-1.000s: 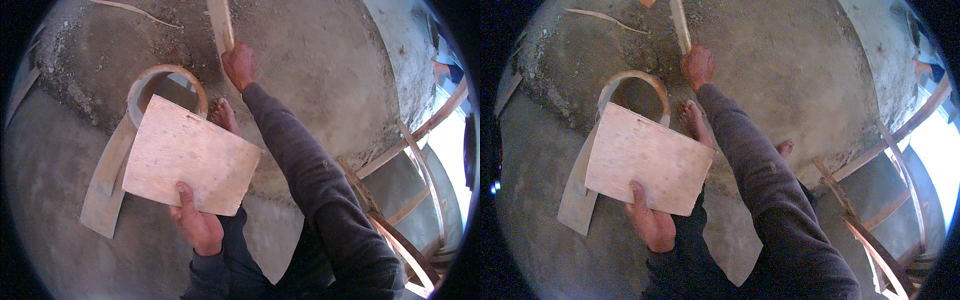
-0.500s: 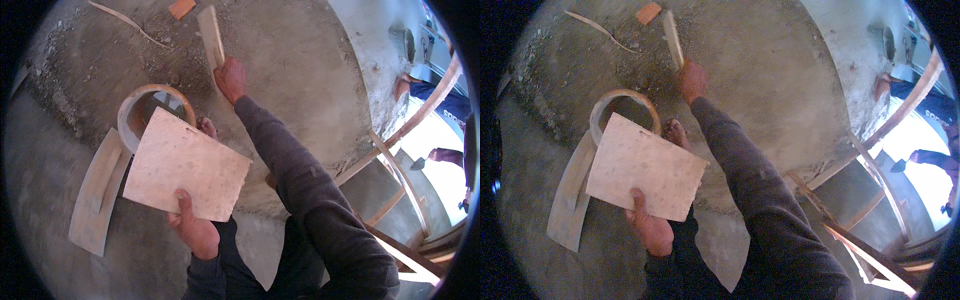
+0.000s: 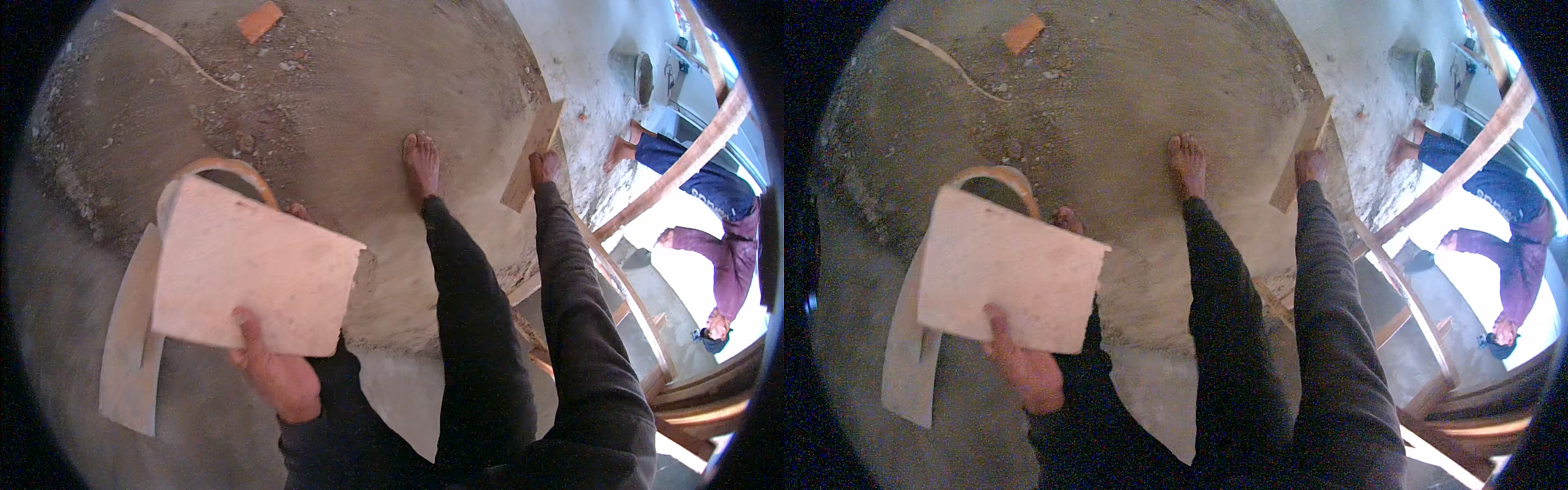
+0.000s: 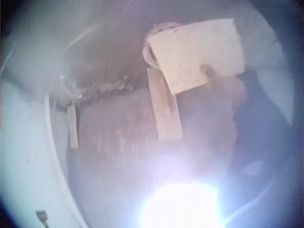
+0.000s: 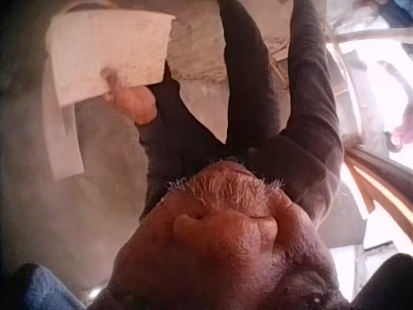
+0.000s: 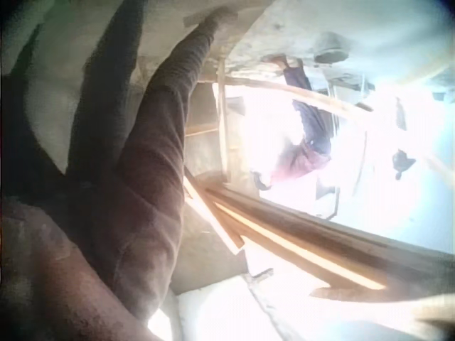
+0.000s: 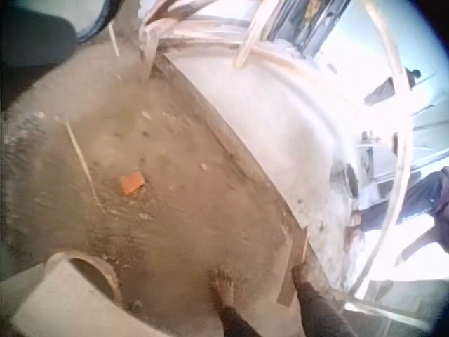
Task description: The person spreads material on the floor and smooths it using a wooden board and a piece of tile.
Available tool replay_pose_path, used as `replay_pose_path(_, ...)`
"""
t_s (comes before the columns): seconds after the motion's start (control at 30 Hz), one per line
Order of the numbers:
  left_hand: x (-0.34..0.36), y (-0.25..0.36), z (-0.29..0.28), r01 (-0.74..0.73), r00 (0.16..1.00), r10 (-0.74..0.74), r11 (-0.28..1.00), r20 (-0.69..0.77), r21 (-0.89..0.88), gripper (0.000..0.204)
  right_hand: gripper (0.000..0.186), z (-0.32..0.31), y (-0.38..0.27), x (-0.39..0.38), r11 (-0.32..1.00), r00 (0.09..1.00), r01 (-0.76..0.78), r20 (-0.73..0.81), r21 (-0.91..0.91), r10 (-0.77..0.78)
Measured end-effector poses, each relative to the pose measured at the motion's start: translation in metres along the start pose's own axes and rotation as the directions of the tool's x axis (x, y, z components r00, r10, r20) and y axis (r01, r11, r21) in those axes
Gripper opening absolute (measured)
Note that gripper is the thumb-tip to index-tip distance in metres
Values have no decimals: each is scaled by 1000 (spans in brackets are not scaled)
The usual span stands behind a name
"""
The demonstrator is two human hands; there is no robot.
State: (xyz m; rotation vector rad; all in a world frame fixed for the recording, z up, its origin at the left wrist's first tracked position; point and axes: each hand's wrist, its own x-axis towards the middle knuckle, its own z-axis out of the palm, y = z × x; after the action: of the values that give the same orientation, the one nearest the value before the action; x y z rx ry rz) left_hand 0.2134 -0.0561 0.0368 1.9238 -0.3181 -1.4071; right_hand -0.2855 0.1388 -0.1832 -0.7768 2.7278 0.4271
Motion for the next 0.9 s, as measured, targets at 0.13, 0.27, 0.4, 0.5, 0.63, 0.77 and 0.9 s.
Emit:
replay_pose_path(0.13, -6, 4, 4, 27, 998, -28, 1000, -52, -13, 61, 46, 34, 63, 51, 964, 941, -265, 209, -30, 265)
replay_pose_path(0.27, -19, 2, 22, 40, 990, -29, 997, -141, 71, 66, 41, 52, 10, 81, 993, 992, -107, 66, -49, 110)
replay_pose_path(0.4, -28, -3, 47, 53, 991, -38, 992, -131, 112, 67, 36, 30, -74, 80, 1000, 988, -16, -151, -8, 15)
replay_pose_path(0.5, -28, -9, 51, 56, 993, -43, 990, -107, 128, 67, 35, 19, -88, 78, 963, 990, 136, -64, 231, -125)
replay_pose_path(0.63, -28, -13, 50, 68, 996, -60, 988, -62, 139, 66, 30, 13, -49, 76, 957, 959, 208, -234, 202, -159)
replay_pose_path(0.77, -30, -14, 55, 79, 995, -69, 988, -76, 130, 65, 36, 22, 46, 135, 993, 953, -33, -294, 115, 66)
replay_pose_path(0.9, -29, -12, 50, 96, 991, -84, 989, -109, 110, 66, 36, 11, 77, 187, 993, 946, 101, -303, -57, -114)
